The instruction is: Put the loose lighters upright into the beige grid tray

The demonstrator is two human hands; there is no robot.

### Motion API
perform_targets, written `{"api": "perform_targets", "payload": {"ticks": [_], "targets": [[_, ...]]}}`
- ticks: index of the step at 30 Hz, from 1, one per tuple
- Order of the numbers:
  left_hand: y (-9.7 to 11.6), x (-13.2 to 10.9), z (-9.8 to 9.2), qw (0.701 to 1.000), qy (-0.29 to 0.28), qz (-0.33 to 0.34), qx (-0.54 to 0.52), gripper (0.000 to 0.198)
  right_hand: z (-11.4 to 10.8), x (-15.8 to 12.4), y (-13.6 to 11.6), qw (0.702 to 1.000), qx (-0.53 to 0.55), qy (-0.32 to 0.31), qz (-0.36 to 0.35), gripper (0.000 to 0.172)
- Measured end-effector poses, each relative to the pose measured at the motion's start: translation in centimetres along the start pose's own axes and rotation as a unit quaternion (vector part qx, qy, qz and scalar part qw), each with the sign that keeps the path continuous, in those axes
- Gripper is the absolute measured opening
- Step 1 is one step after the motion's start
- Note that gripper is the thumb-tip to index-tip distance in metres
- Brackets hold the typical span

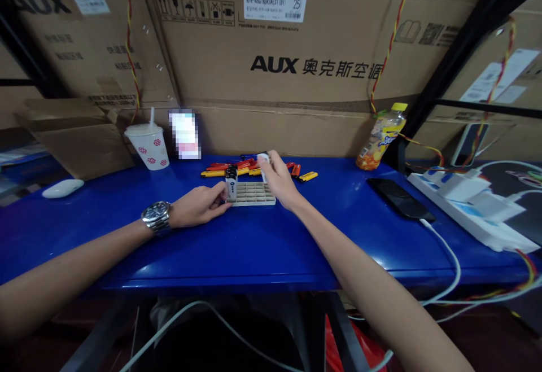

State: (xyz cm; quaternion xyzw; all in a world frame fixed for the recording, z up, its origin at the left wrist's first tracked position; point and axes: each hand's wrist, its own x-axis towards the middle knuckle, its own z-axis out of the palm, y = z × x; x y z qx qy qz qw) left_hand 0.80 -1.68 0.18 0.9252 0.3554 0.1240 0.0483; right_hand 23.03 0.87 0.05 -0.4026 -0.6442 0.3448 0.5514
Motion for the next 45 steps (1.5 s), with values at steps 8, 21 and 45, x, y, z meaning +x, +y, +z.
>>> {"api": "perform_targets", "payload": {"ticks": [8, 21, 45], "targets": [[0.0, 0.0, 0.0, 0.999, 0.007, 0.011, 0.036, 0.027, 0.8, -1.3, -1.1, 0.986, -0.043, -0.160, -0.020, 0.036], [-0.2, -0.1, 0.2, 0.999, 0.005, 0.027, 0.039, 0.029, 2.2, -1.2, 0.2, 0.973, -0.156, -0.129, -0.106, 0.031], [0.0, 0.0, -0.1, 0.999, -0.015, 0.027, 0.031, 0.030, -5.1, 1.6, 3.8, 0.782, -0.601, -0.157, -0.047, 0.036]]}}
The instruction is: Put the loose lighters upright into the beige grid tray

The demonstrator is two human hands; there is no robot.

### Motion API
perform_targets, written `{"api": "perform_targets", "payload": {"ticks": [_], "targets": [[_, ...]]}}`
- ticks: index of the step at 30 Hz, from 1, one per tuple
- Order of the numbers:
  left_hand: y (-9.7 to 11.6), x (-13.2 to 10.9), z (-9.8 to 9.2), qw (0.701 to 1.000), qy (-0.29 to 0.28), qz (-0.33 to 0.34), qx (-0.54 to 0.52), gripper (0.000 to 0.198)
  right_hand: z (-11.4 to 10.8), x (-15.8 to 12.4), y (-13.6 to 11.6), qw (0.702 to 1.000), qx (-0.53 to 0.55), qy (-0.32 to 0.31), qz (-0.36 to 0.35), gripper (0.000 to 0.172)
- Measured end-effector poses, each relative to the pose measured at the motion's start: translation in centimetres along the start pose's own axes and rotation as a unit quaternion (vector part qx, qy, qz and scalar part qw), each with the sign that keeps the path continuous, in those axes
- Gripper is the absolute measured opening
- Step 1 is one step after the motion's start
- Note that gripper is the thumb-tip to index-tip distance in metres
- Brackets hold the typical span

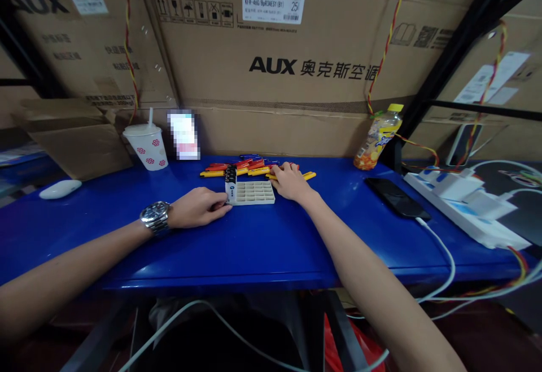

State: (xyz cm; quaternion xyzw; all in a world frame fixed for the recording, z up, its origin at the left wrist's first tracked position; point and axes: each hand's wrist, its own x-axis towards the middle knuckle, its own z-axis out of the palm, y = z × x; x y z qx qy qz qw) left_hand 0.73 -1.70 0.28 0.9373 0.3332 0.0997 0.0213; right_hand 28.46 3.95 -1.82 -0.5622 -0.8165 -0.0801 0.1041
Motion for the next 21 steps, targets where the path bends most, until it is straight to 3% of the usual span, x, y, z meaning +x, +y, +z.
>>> {"api": "perform_targets", "payload": {"ticks": [4, 7, 10, 12, 14, 17, 19, 21], "targets": [[0.0, 0.0, 0.0, 1.000, -0.008, -0.006, 0.003, 0.029, 0.0, 0.1, -0.8, 0.998, -0.041, -0.017, 0.038, 0.037], [0.0, 0.0, 0.0, 1.000, -0.011, -0.008, 0.001, 0.029, 0.2, 0.4, -0.6, 0.998, -0.045, -0.022, 0.023, 0.031], [0.0, 0.0, 0.1, 1.000, -0.010, -0.010, 0.000, 0.029, 0.2, 0.6, -0.4, 0.998, 0.060, 0.018, 0.018, 0.022], [0.0, 0.0, 0.1, 1.000, -0.013, -0.011, -0.002, 0.029, -0.1, 0.6, -0.5, 0.981, 0.175, 0.071, 0.036, 0.018], [0.0, 0.0, 0.0, 1.000, -0.016, -0.010, -0.002, 0.028, -0.5, 0.6, -1.0, 0.943, 0.306, 0.119, 0.052, 0.017], [0.0, 0.0, 0.0, 1.000, -0.016, -0.007, -0.002, 0.029, -0.8, 0.6, -1.9, 0.852, 0.494, 0.162, 0.058, 0.026], [-0.1, 0.0, 0.1, 1.000, -0.014, -0.005, -0.002, 0.030, -0.8, 0.8, -2.5, 0.796, 0.573, 0.185, 0.063, 0.032], [-0.1, 0.0, 0.1, 1.000, -0.013, -0.004, -0.002, 0.030, -0.6, 0.9, -2.8, 0.765, 0.609, 0.197, 0.074, 0.035]]}}
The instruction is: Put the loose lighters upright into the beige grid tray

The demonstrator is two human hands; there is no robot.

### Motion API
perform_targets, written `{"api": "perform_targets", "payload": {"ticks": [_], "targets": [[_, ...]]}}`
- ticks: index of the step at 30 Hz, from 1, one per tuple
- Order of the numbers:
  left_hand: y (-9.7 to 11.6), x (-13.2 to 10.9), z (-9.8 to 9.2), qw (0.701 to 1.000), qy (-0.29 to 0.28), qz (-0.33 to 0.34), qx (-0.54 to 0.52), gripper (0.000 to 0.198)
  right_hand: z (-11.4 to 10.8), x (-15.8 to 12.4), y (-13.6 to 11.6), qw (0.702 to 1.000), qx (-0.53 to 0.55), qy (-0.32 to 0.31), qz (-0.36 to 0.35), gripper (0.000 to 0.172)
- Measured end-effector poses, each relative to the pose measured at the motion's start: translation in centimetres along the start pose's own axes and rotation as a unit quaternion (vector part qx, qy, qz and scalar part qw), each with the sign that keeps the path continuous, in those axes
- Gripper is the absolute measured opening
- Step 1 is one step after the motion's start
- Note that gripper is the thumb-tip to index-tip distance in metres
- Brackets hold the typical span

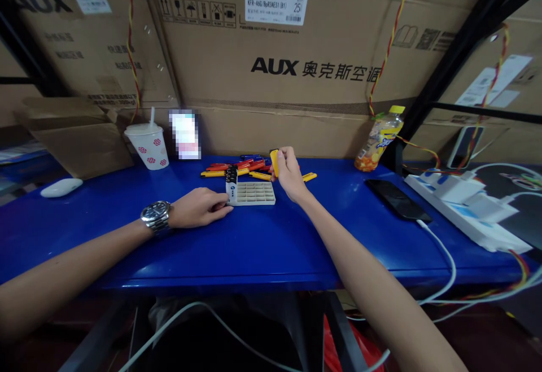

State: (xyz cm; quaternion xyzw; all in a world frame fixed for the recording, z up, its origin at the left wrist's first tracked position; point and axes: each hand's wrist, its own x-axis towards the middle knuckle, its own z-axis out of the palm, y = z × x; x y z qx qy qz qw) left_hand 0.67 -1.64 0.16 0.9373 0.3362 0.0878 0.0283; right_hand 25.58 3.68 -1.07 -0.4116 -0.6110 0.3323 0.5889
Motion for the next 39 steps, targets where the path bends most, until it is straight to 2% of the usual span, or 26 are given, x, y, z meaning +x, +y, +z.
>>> {"api": "perform_targets", "payload": {"ticks": [4, 9, 11, 15, 20, 28, 32, 39], "targets": [[0.0, 0.0, 0.0, 1.000, -0.002, -0.001, -0.001, 0.030, 0.4, -0.1, 0.1, 0.999, 0.023, -0.004, 0.031, 0.041], [0.1, 0.0, 0.0, 1.000, -0.003, -0.003, -0.001, 0.030, 0.6, -0.9, -0.8, 0.989, 0.105, -0.071, 0.081, 0.043], [0.1, 0.0, 0.0, 1.000, -0.004, -0.004, 0.000, 0.030, 0.7, -1.2, -1.0, 0.989, 0.096, -0.085, 0.071, 0.045], [0.0, 0.0, 0.0, 1.000, 0.000, 0.003, 0.001, 0.032, 0.7, -1.1, -1.2, 0.995, 0.053, -0.070, 0.044, 0.043], [0.0, 0.0, 0.1, 1.000, 0.008, 0.009, -0.002, 0.034, 0.6, -0.9, -2.0, 0.976, 0.130, -0.073, 0.157, 0.057], [0.0, 0.0, 0.2, 1.000, 0.007, 0.010, 0.000, 0.034, 0.4, -1.2, -3.4, 0.952, 0.139, -0.027, 0.272, 0.051], [0.1, 0.0, 0.1, 1.000, 0.007, 0.013, -0.002, 0.035, 0.7, -1.3, -3.7, 0.949, 0.131, -0.024, 0.287, 0.047], [0.0, 0.0, 0.0, 1.000, 0.002, 0.014, 0.007, 0.034, 1.1, -1.5, -4.4, 0.951, 0.154, 0.012, 0.268, 0.046]]}}
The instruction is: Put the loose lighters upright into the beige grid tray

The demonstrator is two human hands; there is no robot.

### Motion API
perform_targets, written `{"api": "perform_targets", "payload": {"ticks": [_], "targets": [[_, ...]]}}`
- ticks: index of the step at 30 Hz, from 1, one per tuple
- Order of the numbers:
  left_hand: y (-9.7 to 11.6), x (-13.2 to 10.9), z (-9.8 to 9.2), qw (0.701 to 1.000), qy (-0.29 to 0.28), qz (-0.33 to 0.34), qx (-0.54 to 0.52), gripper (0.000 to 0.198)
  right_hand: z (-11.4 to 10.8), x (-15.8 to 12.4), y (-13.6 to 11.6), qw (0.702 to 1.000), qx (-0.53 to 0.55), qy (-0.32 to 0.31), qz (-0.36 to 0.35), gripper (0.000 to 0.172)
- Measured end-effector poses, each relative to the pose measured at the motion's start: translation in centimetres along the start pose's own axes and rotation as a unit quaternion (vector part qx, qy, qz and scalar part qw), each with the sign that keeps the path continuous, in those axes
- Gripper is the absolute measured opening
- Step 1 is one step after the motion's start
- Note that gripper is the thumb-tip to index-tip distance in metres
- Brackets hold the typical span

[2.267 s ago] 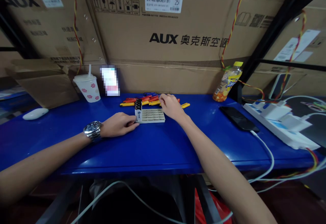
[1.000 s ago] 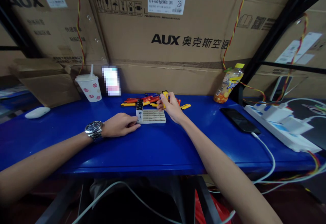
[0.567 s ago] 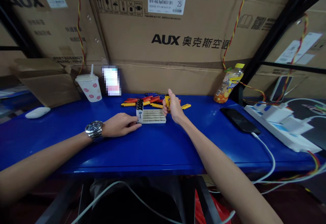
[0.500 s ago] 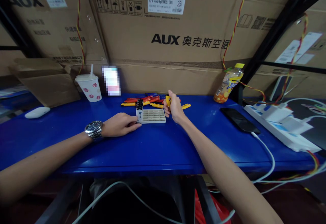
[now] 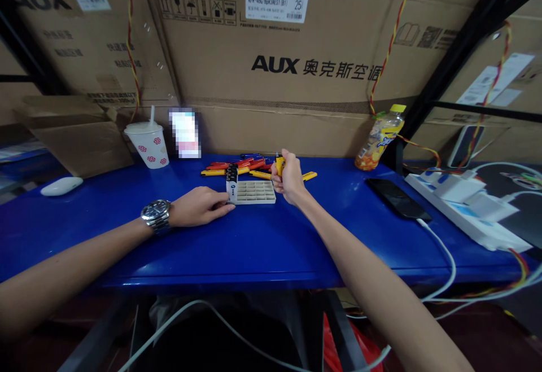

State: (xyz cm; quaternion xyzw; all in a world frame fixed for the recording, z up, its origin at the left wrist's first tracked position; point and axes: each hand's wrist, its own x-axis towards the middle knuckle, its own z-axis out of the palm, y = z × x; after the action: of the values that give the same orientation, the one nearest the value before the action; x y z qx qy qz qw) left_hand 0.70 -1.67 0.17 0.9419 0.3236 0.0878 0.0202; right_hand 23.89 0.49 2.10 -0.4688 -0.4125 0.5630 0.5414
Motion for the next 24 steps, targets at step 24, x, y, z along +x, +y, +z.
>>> {"api": "perform_targets", "payload": {"ticks": [24], "targets": [[0.0, 0.0, 0.2, 1.000, 0.009, 0.000, 0.008, 0.036, 0.2, 1.9, 2.7, 0.900, -0.281, -0.115, -0.313, 0.023]]}}
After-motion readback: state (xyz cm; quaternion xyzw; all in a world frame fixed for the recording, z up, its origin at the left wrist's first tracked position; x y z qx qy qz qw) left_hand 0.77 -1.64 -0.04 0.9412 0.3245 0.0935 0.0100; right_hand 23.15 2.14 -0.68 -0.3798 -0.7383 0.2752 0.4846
